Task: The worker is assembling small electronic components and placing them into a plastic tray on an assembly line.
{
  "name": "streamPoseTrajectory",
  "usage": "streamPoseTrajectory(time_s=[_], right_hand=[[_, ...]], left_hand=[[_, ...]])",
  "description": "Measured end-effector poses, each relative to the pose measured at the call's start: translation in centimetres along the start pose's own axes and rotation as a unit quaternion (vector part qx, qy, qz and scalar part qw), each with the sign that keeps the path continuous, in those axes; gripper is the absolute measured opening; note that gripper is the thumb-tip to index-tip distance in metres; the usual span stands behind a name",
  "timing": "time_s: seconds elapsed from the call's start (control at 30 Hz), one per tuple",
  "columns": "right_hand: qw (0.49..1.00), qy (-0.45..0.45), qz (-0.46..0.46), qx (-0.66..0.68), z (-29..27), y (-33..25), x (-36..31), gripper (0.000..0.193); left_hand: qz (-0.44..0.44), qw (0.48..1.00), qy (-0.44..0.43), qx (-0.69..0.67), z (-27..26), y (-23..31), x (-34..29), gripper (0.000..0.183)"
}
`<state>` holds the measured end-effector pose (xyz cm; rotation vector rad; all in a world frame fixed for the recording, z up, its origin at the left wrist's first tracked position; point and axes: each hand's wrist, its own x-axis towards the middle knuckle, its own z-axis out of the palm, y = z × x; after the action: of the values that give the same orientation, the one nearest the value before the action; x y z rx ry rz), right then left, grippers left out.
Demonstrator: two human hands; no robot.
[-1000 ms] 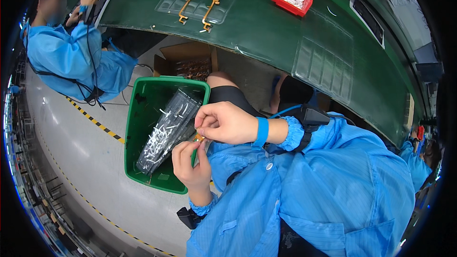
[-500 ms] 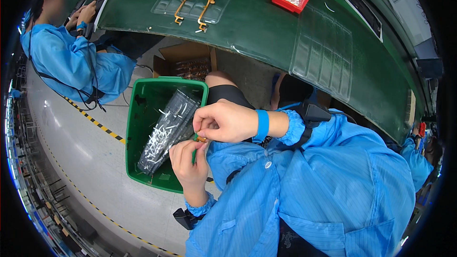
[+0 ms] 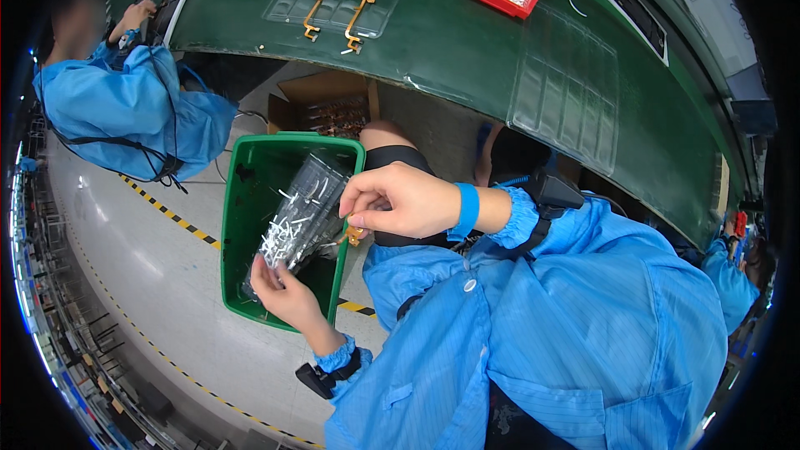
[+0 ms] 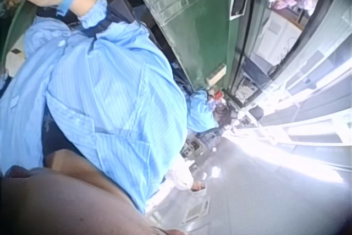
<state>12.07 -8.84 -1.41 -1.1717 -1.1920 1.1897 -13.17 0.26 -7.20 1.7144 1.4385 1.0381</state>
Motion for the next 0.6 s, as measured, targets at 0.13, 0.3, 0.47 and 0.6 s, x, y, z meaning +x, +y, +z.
streamPoseTrajectory(time_s=[0.13,0.3,0.47,0.6], right_hand=[[0.999,-0.012,0.034,0.038,-0.2,0.0,0.1,0.016],[0.993,-0.032,0.056,0.097,-0.5,-0.3,-0.5,0.016],[0.999,-0.011,0.035,0.012,-2.6,-0.2,-2.5,0.015],[0.958,0.006,-0.206,-0.198,-3.6,0.3,-2.6,0.02]], left_hand=[[0.133,0.98,-0.137,0.063,0.5,3.4,-1.2,0.048],[0.097,0.927,-0.351,-0.093,2.4,4.9,-1.5,0.028],[-0.064,0.874,-0.375,-0.301,2.6,5.6,-2.0,0.022],[-0.04,0.857,-0.447,-0.253,3.0,8.1,-1.3,0.02]])
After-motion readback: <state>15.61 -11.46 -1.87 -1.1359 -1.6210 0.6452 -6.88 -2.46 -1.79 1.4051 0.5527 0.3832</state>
